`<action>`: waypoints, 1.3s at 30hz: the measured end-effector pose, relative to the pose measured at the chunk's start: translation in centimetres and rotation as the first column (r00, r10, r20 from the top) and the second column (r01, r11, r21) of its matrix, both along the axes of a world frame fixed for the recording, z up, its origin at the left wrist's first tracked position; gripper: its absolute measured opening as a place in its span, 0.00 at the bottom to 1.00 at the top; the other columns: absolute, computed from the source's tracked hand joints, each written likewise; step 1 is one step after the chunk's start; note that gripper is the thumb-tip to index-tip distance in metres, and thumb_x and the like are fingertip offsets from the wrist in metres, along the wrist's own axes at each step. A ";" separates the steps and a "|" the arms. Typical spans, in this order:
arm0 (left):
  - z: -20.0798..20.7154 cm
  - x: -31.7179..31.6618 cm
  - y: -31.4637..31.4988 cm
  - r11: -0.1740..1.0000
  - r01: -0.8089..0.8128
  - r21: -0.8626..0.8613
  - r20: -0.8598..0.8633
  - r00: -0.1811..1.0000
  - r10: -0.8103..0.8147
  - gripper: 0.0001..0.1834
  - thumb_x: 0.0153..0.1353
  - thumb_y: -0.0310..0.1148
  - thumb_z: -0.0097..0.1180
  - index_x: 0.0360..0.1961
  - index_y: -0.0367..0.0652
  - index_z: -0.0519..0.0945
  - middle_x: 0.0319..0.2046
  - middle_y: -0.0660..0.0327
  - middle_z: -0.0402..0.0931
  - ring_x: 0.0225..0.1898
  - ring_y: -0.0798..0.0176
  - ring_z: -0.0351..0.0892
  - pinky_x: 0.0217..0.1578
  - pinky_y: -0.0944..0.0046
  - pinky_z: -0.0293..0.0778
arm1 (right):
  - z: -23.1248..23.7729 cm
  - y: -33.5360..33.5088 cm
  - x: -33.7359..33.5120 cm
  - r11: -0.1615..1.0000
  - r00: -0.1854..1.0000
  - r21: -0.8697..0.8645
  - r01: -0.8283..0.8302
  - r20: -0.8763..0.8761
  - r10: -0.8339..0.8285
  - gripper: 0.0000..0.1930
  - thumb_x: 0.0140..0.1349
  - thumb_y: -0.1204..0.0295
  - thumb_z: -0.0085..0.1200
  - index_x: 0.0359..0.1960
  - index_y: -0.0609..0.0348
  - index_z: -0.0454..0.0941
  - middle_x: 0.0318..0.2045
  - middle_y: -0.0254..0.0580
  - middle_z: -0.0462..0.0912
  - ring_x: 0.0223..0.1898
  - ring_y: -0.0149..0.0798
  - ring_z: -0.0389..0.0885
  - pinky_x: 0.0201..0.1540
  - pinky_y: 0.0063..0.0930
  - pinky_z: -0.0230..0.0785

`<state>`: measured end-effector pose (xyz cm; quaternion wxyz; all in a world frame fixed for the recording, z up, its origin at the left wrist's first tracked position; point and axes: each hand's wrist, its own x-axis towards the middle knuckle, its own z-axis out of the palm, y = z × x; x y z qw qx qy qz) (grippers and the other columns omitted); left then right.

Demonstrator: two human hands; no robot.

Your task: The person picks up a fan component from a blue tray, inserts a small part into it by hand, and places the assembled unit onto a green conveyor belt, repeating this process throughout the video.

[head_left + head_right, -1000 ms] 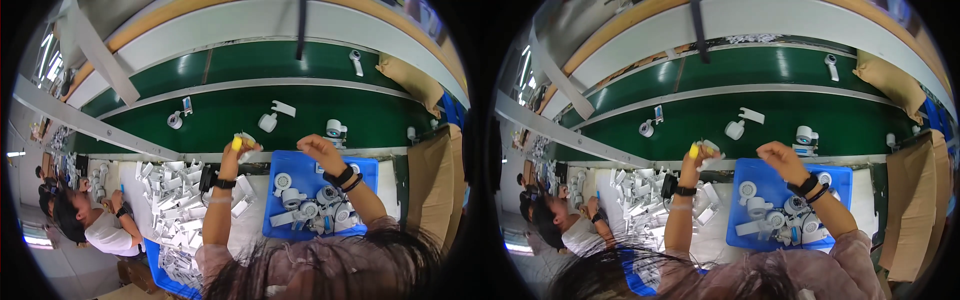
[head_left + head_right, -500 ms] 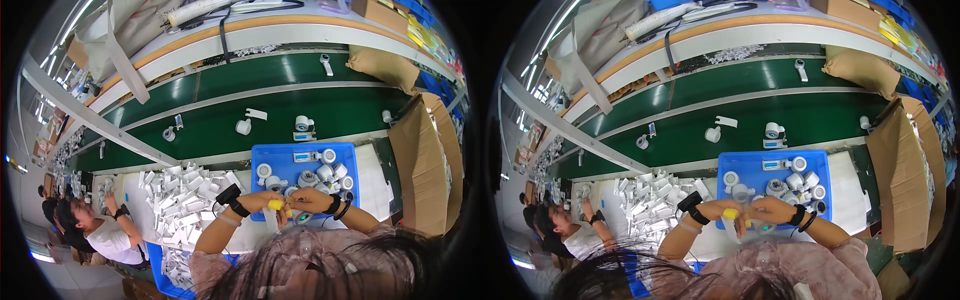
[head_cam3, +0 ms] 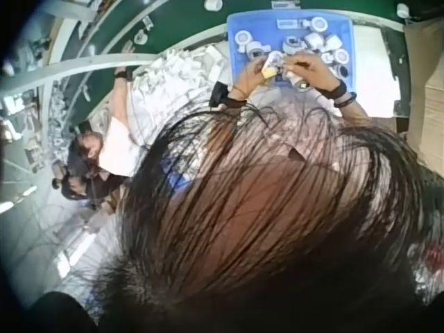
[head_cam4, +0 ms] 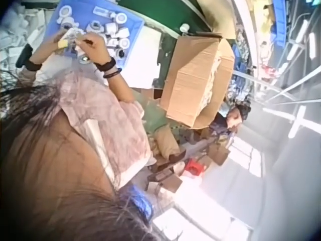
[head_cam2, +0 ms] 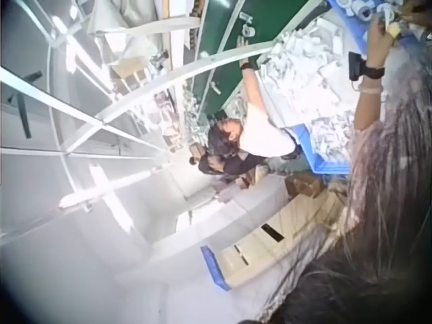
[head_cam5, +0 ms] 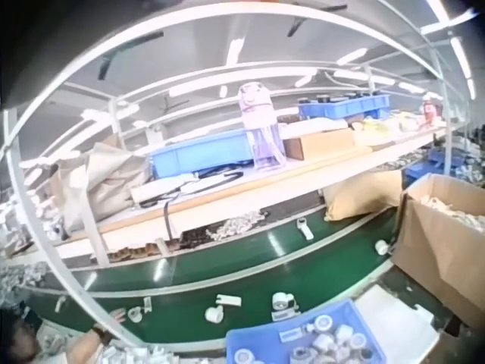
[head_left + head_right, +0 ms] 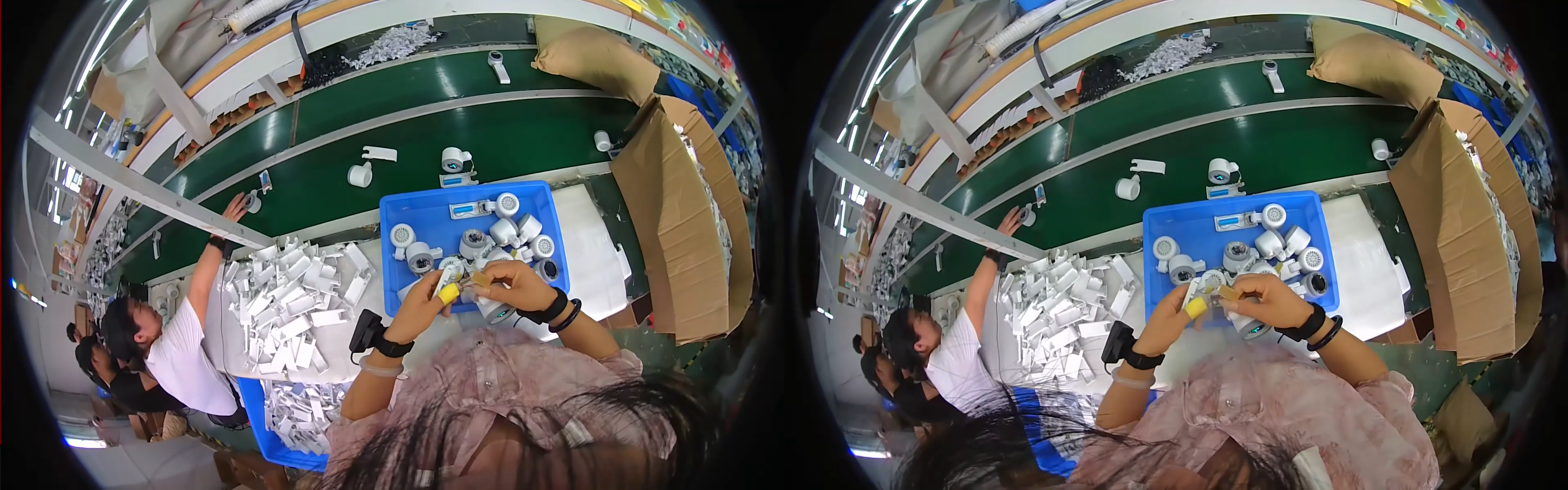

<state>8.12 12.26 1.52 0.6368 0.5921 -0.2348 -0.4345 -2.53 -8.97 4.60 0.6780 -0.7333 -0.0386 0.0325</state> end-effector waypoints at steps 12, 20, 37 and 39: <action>4.8 -2.5 -0.1 0.994 0.053 -0.097 -0.133 0.989 -0.066 0.19 0.70 0.37 0.47 0.56 0.37 0.71 0.34 0.64 0.74 0.22 0.74 0.68 0.22 0.71 0.66 | 0.4 -0.3 -3.9 0.901 0.986 0.434 -0.016 -0.141 0.085 0.09 0.60 0.73 0.59 0.38 0.65 0.81 0.33 0.44 0.83 0.33 0.36 0.82 0.41 0.29 0.73; 3.0 -4.9 -1.7 0.991 -0.112 -0.067 0.336 0.933 0.128 0.19 0.68 0.26 0.41 0.60 0.38 0.65 0.42 0.61 0.78 0.29 0.71 0.76 0.31 0.71 0.74 | -0.7 2.0 -4.3 0.836 0.866 -0.303 0.457 0.366 -0.340 0.06 0.52 0.79 0.62 0.31 0.62 0.79 0.26 0.37 0.79 0.24 0.29 0.77 0.26 0.21 0.66; 3.7 -7.5 -3.5 0.967 -0.142 -0.210 0.029 0.988 0.152 0.24 0.61 0.22 0.38 0.61 0.37 0.63 0.37 0.59 0.73 0.27 0.72 0.72 0.21 0.72 0.71 | 0.4 1.7 -5.3 0.805 0.716 -0.240 0.542 0.633 -0.294 0.10 0.50 0.82 0.62 0.35 0.57 0.80 0.32 0.39 0.82 0.34 0.42 0.78 0.39 0.31 0.68; 3.8 -7.6 -3.2 0.970 -0.115 -0.212 0.019 0.992 0.122 0.25 0.60 0.22 0.38 0.61 0.36 0.62 0.37 0.59 0.73 0.29 0.72 0.72 0.22 0.72 0.72 | 0.5 1.8 -5.2 0.798 0.698 -0.208 0.565 0.637 -0.327 0.10 0.49 0.80 0.64 0.33 0.56 0.81 0.31 0.37 0.82 0.34 0.42 0.77 0.40 0.32 0.68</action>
